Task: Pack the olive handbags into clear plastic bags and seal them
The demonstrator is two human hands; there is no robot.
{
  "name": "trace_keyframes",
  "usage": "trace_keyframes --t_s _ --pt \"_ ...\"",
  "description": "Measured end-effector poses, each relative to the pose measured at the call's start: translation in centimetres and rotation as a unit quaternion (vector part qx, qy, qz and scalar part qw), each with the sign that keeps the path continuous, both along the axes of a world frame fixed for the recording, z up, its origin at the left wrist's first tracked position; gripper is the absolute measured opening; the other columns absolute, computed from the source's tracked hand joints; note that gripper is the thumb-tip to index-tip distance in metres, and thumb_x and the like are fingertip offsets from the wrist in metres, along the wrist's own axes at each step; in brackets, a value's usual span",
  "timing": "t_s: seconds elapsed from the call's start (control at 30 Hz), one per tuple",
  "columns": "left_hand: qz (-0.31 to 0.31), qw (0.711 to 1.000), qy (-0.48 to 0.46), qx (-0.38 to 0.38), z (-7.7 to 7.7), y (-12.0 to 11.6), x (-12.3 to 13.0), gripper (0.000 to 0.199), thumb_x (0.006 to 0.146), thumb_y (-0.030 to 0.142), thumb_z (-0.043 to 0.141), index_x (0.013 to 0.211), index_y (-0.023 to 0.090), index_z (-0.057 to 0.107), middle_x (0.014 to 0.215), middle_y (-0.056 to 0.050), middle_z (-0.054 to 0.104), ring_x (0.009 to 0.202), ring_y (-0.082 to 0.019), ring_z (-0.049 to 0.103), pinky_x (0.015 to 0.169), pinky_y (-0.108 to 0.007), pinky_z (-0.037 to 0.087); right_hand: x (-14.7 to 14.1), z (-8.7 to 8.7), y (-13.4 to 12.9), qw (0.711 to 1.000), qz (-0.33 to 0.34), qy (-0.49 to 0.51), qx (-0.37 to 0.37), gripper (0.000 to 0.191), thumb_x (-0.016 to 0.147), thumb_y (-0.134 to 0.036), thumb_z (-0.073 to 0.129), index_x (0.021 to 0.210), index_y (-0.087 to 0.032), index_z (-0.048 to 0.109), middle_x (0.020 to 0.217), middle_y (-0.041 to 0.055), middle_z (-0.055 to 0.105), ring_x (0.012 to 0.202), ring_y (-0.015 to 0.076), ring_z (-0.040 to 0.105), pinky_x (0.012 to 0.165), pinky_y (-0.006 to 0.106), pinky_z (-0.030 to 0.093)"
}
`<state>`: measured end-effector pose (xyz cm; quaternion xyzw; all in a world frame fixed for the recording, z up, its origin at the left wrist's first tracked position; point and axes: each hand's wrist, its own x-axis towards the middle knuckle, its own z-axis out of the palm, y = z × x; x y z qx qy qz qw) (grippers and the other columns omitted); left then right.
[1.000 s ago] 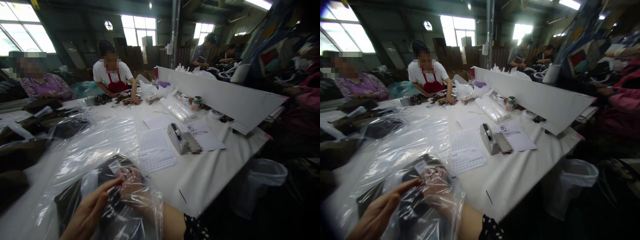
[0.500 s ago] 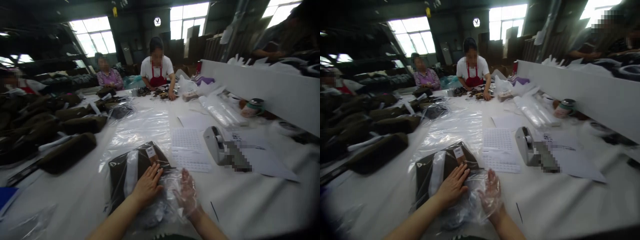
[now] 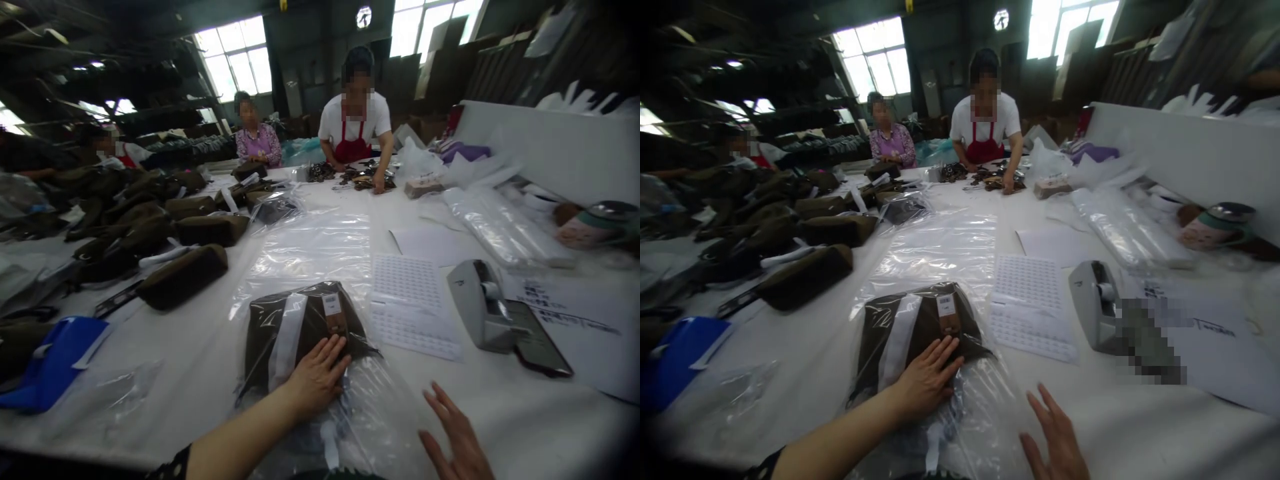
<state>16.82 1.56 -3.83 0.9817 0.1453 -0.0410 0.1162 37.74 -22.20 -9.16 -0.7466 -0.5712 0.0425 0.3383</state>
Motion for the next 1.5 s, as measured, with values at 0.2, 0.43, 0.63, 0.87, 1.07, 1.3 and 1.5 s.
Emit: trace_keyframes --t_s 0.2,0.43,0.63,0.87,1.07,1.3,1.5 --pt "0.081 0.975 -0.141 -0.152 5.3 0.1 5.0 0.03 0.088 0.028 0.048 0.116 0.02 0.055 0.133 -0.01 0.047 0.127 -0.024 0.038 0.107 -0.042 0.032 -0.6 1.5 4.3 0.996 0.073 0.017 -0.054 0.038 0.085 -0.033 0.054 0.122 -0.024 0.053 0.124 0.0084 0.054 0.111 0.0242 0.054 0.09 0.037 0.052" --pt "0.424 0.781 -0.153 -0.433 0.6 3.4 18.2 0.045 0.088 0.025 0.045 0.129 0.006 0.038 0.123 -0.019 0.052 0.107 -0.022 0.056 0.087 -0.03 0.047 5.8 -0.4 6.7 0.99 -0.092 0.108 -0.013 0.027 0.091 -0.034 0.044 0.11 -0.021 0.057 0.114 0.0095 0.057 0.11 0.025 0.051 0.095 0.046 0.044" --pt "0.468 0.785 -0.065 -0.401 -3.6 6.5 21.6 0.049 0.077 0.027 0.059 0.117 0.003 0.045 0.095 -0.016 0.064 0.079 -0.022 0.063 0.064 -0.028 0.049 10.8 -2.3 9.4 0.985 -0.138 0.105 0.02 0.027 0.09 -0.035 0.045 0.106 -0.019 0.059 0.111 0.0104 0.058 0.108 0.0257 0.051 0.097 0.049 0.041" --pt "0.339 0.879 -0.051 -0.331 -2.3 7.9 23.3 0.036 0.085 0.046 0.047 0.095 0.014 0.06 0.092 -0.009 0.065 0.081 -0.019 0.061 0.072 -0.028 0.047 13.0 -3.3 10.9 0.969 -0.178 0.16 0.054 0.024 0.088 -0.033 0.047 0.102 -0.019 0.061 0.106 0.0101 0.06 0.099 0.0242 0.056 0.089 0.043 0.047" --pt "0.156 0.95 0.052 -0.267 -2.4 7.3 28.3 0.073 0.056 0.047 0.076 0.119 0.019 0.052 0.1 -0.006 0.064 0.098 -0.026 0.058 0.087 -0.034 0.045 12.9 -3.7 10.7 0.963 -0.197 0.162 0.093 0.02 0.089 -0.031 0.047 0.091 -0.02 0.063 0.099 0.0078 0.062 0.096 0.0227 0.058 0.088 0.041 0.048" --pt "0.058 0.961 0.162 -0.218 -2.5 6.9 31.5 0.029 0.067 0.034 0.067 0.09 0.018 0.063 0.106 -0.009 0.062 0.107 -0.027 0.053 0.094 -0.034 0.039 13.3 -3.4 10.4 0.968 -0.188 0.144 0.083 0.016 0.088 -0.03 0.052 0.094 -0.021 0.064 0.1 0.0076 0.061 0.096 0.023 0.057 0.088 0.041 0.047" --pt "0.06 0.932 0.237 -0.269 -1.6 7.1 32.0 0.048 0.054 0.036 0.076 0.094 0.012 0.062 0.095 -0.013 0.065 0.097 -0.035 0.057 0.085 -0.042 0.044 13.5 -3.5 10.6 0.978 -0.168 0.109 0.068 0.015 0.087 -0.027 0.054 0.096 -0.021 0.064 0.1 0.0082 0.061 0.095 0.0247 0.056 0.085 0.043 0.049"
